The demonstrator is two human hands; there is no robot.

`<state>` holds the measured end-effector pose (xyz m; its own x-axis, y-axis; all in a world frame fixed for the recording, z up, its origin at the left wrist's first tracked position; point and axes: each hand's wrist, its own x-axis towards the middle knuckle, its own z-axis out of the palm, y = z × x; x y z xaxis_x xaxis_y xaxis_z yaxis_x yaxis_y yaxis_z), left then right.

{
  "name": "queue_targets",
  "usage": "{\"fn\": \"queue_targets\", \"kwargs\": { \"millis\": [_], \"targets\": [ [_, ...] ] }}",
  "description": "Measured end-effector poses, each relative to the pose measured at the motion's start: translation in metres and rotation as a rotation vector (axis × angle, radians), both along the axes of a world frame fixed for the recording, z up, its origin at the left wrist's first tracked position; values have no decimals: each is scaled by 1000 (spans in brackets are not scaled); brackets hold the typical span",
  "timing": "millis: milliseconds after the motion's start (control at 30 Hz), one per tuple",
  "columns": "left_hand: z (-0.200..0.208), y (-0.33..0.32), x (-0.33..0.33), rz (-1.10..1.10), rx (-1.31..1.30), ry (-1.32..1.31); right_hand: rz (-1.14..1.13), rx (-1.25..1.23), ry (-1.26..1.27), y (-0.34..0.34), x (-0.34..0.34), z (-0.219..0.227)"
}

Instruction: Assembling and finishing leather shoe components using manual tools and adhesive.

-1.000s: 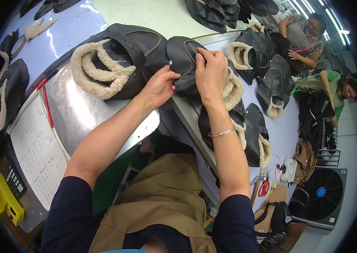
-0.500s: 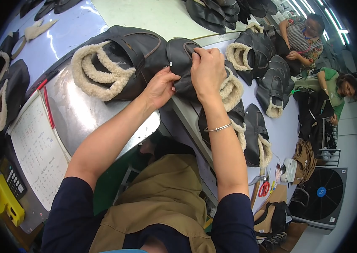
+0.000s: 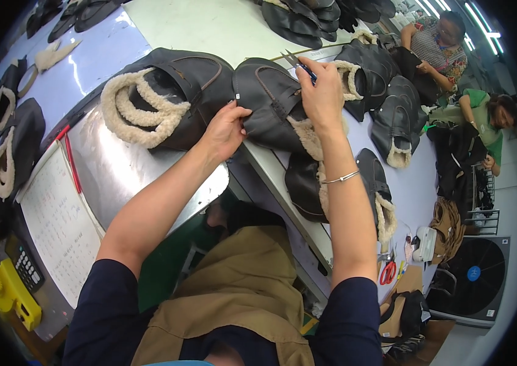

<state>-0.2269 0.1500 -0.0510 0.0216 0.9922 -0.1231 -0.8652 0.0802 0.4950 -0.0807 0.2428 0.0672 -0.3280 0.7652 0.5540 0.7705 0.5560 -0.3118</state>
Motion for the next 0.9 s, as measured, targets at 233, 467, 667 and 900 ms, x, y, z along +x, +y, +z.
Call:
{"fn": "queue_targets", "kwargs": {
  "millis": [233, 467, 667, 900],
  "targets": [
    [0, 0, 1, 14, -60, 23, 382, -521, -79, 55, 41, 5],
    [6, -3, 1, 14, -39, 71, 462, -736, -71, 87, 37, -8],
    [6, -3, -2, 15, -48, 72, 476, -750, -107, 91, 21, -7],
    [4, -4, -3, -11, -17, 65, 567, -703, -38, 109, 18, -24]
  ]
}}
